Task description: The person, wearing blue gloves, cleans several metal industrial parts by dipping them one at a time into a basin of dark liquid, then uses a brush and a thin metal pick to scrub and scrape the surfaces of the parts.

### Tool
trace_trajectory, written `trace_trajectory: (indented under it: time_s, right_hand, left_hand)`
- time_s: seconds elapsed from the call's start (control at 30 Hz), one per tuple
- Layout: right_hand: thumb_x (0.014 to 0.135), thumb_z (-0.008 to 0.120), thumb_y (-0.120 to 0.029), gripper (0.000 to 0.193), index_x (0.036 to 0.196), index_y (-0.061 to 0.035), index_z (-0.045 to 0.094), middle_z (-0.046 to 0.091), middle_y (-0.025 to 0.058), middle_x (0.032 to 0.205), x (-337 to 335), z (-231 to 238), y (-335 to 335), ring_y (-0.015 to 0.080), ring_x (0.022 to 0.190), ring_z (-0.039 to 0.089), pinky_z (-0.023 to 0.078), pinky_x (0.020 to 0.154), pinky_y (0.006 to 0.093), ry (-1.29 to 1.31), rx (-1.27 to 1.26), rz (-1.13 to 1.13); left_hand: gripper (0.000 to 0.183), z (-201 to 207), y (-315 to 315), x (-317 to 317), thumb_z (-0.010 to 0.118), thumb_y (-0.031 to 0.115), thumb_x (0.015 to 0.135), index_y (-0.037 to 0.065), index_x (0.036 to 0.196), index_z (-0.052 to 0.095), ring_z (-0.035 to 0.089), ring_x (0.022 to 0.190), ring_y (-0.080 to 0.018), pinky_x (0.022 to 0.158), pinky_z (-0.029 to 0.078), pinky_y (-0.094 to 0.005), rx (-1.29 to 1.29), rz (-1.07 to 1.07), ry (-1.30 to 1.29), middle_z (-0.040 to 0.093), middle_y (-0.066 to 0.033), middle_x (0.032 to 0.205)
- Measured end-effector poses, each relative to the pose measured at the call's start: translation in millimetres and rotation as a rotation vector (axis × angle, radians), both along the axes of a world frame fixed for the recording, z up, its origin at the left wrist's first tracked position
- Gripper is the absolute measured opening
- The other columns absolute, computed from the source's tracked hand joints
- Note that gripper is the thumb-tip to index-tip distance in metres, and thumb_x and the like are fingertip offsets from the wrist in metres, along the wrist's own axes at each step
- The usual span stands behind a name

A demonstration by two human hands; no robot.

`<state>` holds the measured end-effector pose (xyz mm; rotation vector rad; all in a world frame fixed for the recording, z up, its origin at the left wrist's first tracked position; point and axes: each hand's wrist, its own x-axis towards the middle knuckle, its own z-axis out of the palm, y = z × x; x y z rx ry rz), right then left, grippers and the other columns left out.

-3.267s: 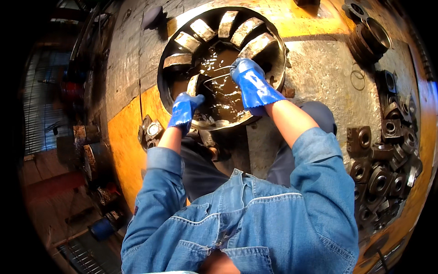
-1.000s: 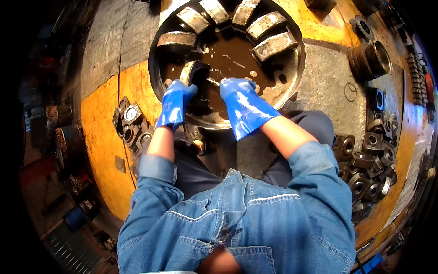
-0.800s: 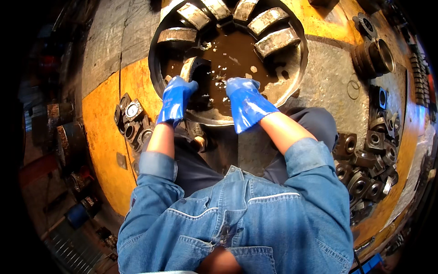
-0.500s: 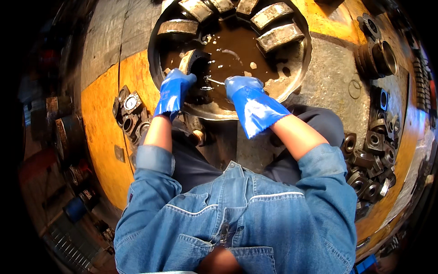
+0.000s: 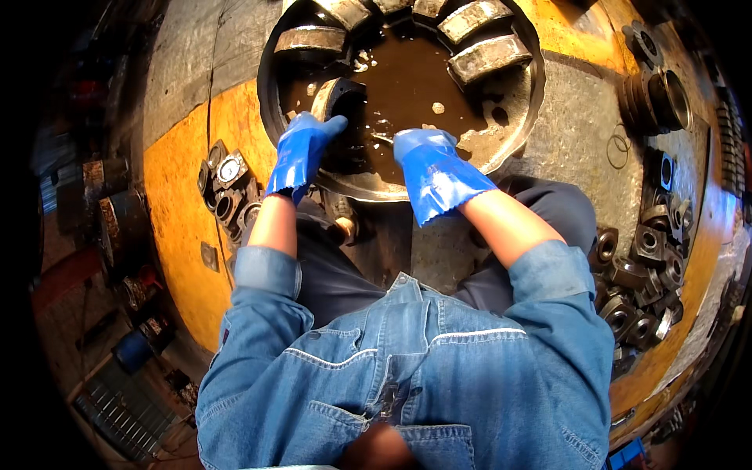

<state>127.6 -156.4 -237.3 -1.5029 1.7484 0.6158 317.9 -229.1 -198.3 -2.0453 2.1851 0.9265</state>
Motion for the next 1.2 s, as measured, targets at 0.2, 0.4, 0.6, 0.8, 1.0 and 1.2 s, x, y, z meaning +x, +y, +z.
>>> trace_trajectory:
  time_s: [0.2,0.4,0.6,0.8,1.0,1.2]
  right_hand:
    - [0.096,0.062,-0.015,0.035,0.129,-0.0105,0.073,0.075,0.0103,0.125,4,7,-4,0.0333,0.117,0.073,0.060,0.094,0.0473,0.018,0.014,-0.030]
    - [0.095,0.063,-0.014,0.032,0.125,-0.0095,0.075,0.076,0.0124,0.124,14,30,-8,0.0340,0.113,0.074,0.060,0.093,0.0476,-0.009,0.027,0.025]
    - [0.100,0.058,-0.015,0.028,0.123,-0.0097,0.074,0.076,0.0126,0.120,10,19,2,0.0337,0.114,0.073,0.060,0.091,0.0472,0.012,-0.008,0.064]
    - [0.102,0.054,-0.016,0.035,0.135,-0.0133,0.067,0.074,0.0144,0.127,-10,52,50,0.0308,0.115,0.073,0.060,0.090,0.0500,0.097,-0.243,0.202]
    - [0.107,0.046,-0.023,0.032,0.130,-0.0125,0.066,0.076,0.0089,0.117,-35,56,112,0.0271,0.099,0.076,0.057,0.070,0.0512,0.353,-0.313,0.481]
    - [0.106,0.045,-0.025,0.035,0.106,-0.0078,0.076,0.078,0.0122,0.099,-39,58,120,0.0297,0.095,0.076,0.057,0.083,0.0450,0.301,-0.408,0.354]
  left_hand:
    - [0.091,-23,-20,10,0.065,0.073,0.088,-0.013,0.116,0.069,0.073,0.101,-0.0380,0.096,0.051,-0.0449,0.198,0.187,0.007,0.075,-0.0265,0.112]
    - [0.044,-82,-25,64,0.050,0.034,0.109,0.000,0.130,0.068,0.070,0.096,-0.0407,0.087,0.053,-0.0445,-0.160,-0.204,0.183,0.072,-0.0286,0.105]
    - [0.036,-44,-8,42,0.046,0.017,0.109,-0.001,0.136,0.062,0.069,0.104,-0.0463,0.089,0.053,-0.0468,-0.241,-0.229,0.241,0.070,-0.0342,0.109]
    - [0.035,-49,-8,49,0.045,0.010,0.107,0.001,0.136,0.063,0.071,0.102,-0.0450,0.085,0.055,-0.0487,-0.320,-0.301,0.204,0.071,-0.0316,0.109]
    - [0.040,-49,-3,52,0.042,0.028,0.110,0.004,0.128,0.069,0.072,0.099,-0.0348,0.086,0.054,-0.0404,-0.225,-0.164,0.447,0.075,-0.0249,0.106]
    - [0.032,-68,-5,46,0.053,0.021,0.104,0.004,0.125,0.070,0.074,0.094,-0.0356,0.082,0.056,-0.0424,-0.376,-0.176,0.570,0.075,-0.0248,0.101]
